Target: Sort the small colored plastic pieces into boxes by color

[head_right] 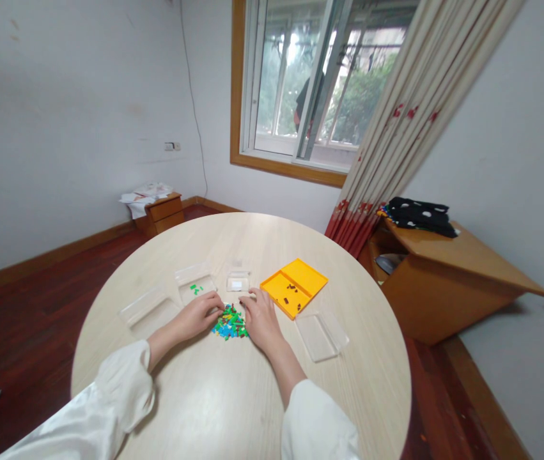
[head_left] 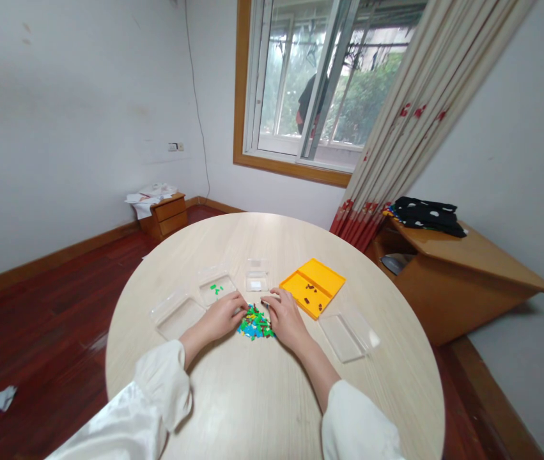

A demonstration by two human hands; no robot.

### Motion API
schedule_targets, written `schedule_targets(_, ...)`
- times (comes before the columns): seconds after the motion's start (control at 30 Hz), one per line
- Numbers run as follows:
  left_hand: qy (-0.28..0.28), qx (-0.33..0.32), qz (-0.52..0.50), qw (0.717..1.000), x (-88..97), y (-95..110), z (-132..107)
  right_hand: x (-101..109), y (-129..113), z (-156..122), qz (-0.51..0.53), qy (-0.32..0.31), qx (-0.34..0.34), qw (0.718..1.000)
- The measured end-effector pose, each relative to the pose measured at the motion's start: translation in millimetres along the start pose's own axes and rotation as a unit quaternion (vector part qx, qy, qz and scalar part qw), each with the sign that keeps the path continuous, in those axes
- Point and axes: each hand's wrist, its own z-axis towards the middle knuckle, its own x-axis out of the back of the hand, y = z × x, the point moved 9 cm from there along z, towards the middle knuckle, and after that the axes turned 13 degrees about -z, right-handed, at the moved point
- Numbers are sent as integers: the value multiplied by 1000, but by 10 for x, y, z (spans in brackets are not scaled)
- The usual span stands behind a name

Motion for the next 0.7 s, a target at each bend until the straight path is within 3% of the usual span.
schedule_targets(0.23, -11, 13, 16, 1000, -21, -22, -2, -92, 23, -13, -30, -38, -6, 999)
schedule_targets(0.7, -11, 19, 26, 999, -55, 33, 1, -77, 2, -19, -19, -29, 3, 999)
